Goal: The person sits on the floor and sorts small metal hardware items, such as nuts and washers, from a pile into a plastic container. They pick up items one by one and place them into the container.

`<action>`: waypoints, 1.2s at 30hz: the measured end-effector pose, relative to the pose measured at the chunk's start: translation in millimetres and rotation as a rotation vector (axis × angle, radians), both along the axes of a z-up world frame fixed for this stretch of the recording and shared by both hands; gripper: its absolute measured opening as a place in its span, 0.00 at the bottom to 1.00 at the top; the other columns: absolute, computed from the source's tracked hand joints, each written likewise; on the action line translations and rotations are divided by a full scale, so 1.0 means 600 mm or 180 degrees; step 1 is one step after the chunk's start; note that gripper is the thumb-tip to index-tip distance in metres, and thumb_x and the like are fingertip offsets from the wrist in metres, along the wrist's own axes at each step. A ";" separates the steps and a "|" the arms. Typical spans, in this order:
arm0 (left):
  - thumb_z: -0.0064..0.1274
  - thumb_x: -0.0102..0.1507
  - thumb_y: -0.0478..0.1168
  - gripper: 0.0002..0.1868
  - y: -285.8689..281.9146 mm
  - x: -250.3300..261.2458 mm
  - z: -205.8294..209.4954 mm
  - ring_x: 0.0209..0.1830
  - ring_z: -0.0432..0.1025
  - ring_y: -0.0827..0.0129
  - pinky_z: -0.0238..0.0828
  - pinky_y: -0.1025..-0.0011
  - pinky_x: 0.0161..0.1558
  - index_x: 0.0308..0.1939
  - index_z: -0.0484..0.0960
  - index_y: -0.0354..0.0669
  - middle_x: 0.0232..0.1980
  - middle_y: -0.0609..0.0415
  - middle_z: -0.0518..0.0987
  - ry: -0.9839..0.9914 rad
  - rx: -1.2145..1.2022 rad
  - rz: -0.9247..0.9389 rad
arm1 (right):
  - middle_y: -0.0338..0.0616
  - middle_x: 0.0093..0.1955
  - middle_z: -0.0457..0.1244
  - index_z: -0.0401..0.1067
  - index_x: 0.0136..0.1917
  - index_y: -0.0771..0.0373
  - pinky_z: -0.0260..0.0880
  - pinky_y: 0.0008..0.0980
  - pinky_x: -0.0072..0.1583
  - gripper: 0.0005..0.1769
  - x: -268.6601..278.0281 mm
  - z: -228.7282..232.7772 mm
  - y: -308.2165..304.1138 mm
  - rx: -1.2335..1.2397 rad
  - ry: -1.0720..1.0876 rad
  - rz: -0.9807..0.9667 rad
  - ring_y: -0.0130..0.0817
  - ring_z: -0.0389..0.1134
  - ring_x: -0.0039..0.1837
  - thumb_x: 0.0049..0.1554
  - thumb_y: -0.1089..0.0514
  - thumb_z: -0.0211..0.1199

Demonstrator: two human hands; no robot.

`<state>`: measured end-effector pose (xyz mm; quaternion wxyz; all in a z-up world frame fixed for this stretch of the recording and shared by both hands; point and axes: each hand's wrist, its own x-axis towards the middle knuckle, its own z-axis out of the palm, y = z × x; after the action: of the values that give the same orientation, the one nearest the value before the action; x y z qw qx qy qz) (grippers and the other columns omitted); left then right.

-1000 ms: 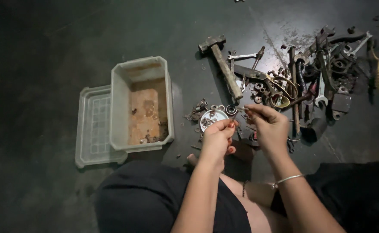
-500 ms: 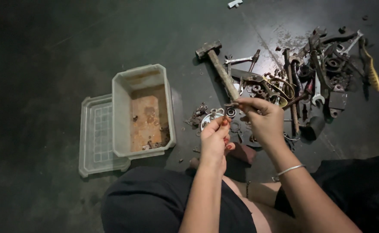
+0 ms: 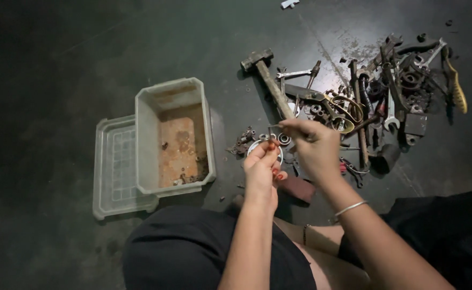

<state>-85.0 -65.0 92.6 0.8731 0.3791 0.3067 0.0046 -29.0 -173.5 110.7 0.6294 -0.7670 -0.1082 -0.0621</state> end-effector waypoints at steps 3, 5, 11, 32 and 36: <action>0.53 0.67 0.35 0.03 0.000 -0.001 0.001 0.18 0.54 0.84 0.53 0.80 0.20 0.41 0.82 0.44 0.25 0.67 0.66 0.0008 0.0064 0.0070 | 0.43 0.44 0.74 0.82 0.52 0.63 0.70 0.25 0.42 0.11 -0.007 0.010 0.005 -0.0153 0.0331 -0.0199 0.25 0.71 0.41 0.58 0.69 0.63; 0.54 0.66 0.36 0.03 0.005 0.001 0.001 0.18 0.55 0.85 0.53 0.81 0.20 0.41 0.83 0.43 0.24 0.68 0.65 0.0068 0.0168 0.0102 | 0.42 0.43 0.74 0.82 0.53 0.61 0.71 0.26 0.40 0.13 -0.014 0.014 0.012 -0.0076 0.0569 -0.0114 0.27 0.72 0.38 0.57 0.69 0.62; 0.56 0.65 0.36 0.05 0.018 0.002 -0.014 0.19 0.59 0.82 0.55 0.78 0.20 0.41 0.84 0.38 0.25 0.62 0.70 0.0070 0.0756 0.0539 | 0.44 0.43 0.73 0.81 0.53 0.62 0.73 0.25 0.45 0.12 -0.059 -0.005 0.021 -0.0308 0.0083 -0.0062 0.25 0.75 0.43 0.56 0.69 0.64; 0.59 0.60 0.33 0.09 0.014 -0.001 -0.016 0.32 0.78 0.76 0.75 0.78 0.34 0.43 0.86 0.31 0.35 0.55 0.86 0.0133 0.2260 0.0860 | 0.48 0.43 0.72 0.81 0.52 0.64 0.72 0.31 0.45 0.12 -0.068 0.004 0.023 -0.0601 -0.0055 -0.0047 0.34 0.73 0.41 0.54 0.68 0.65; 0.58 0.65 0.34 0.11 0.021 -0.014 0.008 0.32 0.75 0.73 0.71 0.76 0.33 0.46 0.84 0.27 0.38 0.51 0.84 -0.0019 0.1604 0.1289 | 0.46 0.46 0.73 0.81 0.52 0.64 0.73 0.28 0.45 0.11 -0.065 0.036 0.079 -0.0228 0.0043 0.0014 0.29 0.74 0.42 0.55 0.66 0.66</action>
<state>-93.5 -52.3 97.1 0.7340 0.5146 0.3624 0.2551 -68.2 -126.1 132.3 0.6024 -0.7892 -0.1079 -0.0516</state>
